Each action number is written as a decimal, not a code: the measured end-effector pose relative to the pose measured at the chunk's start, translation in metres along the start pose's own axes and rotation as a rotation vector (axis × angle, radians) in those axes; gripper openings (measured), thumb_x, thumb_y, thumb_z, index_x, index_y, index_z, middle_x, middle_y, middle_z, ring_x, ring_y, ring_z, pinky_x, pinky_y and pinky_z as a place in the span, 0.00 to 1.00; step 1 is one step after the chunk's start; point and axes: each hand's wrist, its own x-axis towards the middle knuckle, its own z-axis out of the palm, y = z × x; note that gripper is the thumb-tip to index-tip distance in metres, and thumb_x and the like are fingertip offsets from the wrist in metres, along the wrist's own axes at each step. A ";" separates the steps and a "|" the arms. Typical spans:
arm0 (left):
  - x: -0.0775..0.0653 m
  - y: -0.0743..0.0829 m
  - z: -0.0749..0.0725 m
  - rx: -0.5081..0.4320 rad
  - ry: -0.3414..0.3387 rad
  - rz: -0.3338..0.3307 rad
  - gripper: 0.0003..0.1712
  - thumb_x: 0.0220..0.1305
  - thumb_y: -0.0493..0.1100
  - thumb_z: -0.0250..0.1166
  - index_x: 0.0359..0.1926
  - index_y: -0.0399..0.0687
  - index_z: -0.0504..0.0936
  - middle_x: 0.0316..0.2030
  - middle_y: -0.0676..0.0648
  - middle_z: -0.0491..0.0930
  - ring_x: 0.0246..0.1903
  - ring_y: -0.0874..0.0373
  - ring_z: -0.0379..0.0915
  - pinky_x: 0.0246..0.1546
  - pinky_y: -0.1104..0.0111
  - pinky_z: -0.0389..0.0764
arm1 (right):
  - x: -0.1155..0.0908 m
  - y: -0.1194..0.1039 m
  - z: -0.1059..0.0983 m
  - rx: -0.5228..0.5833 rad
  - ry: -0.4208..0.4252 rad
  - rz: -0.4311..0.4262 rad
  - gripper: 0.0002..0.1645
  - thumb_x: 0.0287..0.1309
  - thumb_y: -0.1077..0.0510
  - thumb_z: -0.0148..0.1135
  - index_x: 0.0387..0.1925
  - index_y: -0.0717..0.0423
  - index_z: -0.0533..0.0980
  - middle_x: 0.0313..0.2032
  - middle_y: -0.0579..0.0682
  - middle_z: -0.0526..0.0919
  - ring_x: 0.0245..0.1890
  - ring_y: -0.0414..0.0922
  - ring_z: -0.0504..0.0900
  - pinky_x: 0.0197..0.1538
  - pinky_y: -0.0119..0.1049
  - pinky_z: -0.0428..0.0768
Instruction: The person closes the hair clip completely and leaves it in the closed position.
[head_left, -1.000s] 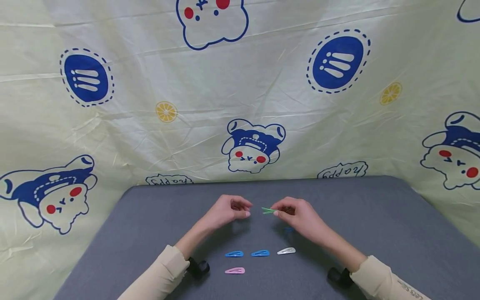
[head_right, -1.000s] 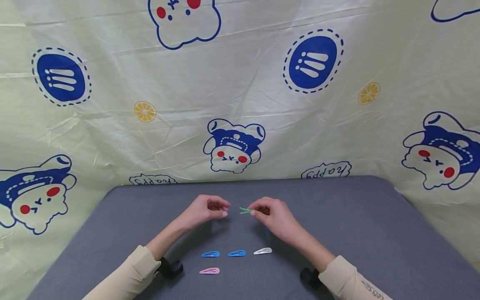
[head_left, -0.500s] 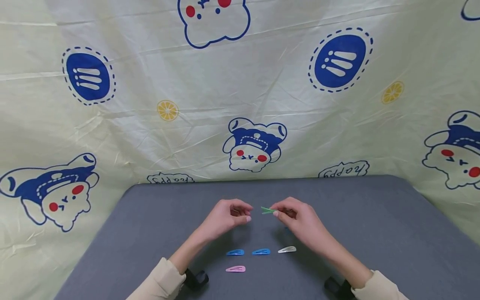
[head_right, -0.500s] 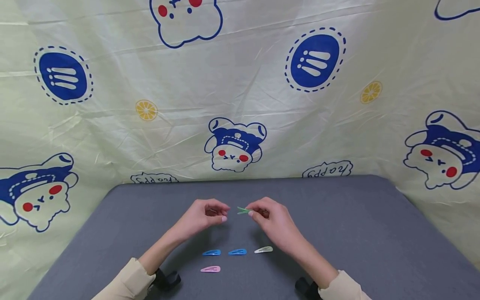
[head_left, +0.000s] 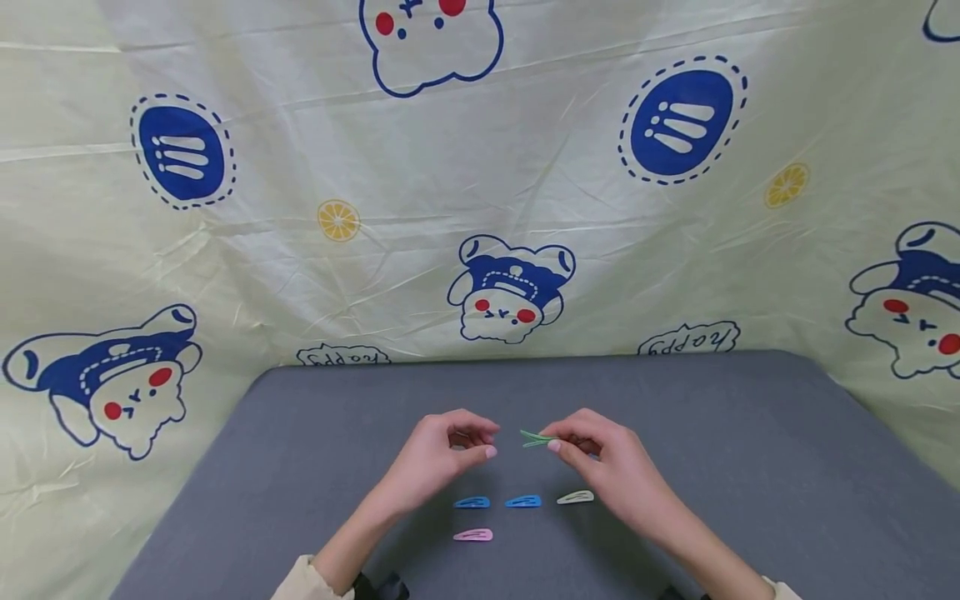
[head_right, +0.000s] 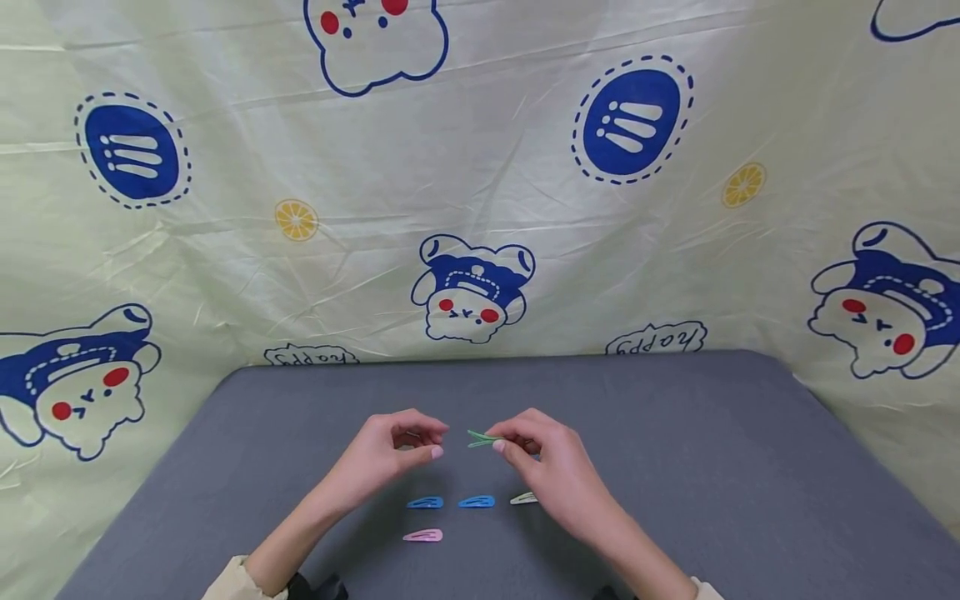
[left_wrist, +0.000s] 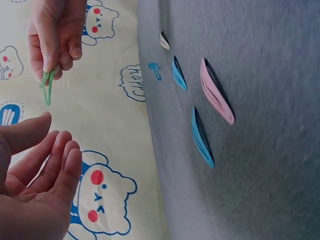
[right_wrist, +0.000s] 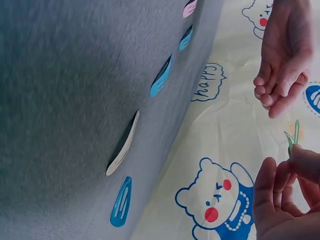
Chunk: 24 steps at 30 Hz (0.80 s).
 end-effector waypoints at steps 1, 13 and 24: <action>-0.002 0.002 0.000 -0.004 0.001 0.001 0.11 0.61 0.40 0.71 0.46 0.50 0.86 0.37 0.56 0.82 0.37 0.59 0.77 0.43 0.64 0.79 | -0.002 -0.001 0.000 0.003 0.006 -0.001 0.11 0.61 0.61 0.67 0.38 0.39 0.84 0.35 0.35 0.80 0.34 0.38 0.78 0.43 0.35 0.80; -0.023 0.016 0.000 -0.082 0.034 0.003 0.12 0.60 0.39 0.71 0.46 0.54 0.86 0.38 0.59 0.83 0.37 0.60 0.79 0.44 0.65 0.79 | -0.024 -0.013 0.002 0.055 0.069 0.052 0.11 0.61 0.59 0.67 0.38 0.36 0.84 0.35 0.36 0.81 0.35 0.39 0.78 0.41 0.34 0.79; -0.026 0.020 0.009 -0.092 0.033 0.012 0.13 0.59 0.40 0.72 0.46 0.55 0.86 0.39 0.59 0.82 0.38 0.60 0.79 0.45 0.65 0.79 | -0.030 -0.018 0.007 0.080 0.087 0.021 0.10 0.62 0.57 0.67 0.39 0.34 0.83 0.35 0.34 0.80 0.35 0.38 0.77 0.40 0.34 0.78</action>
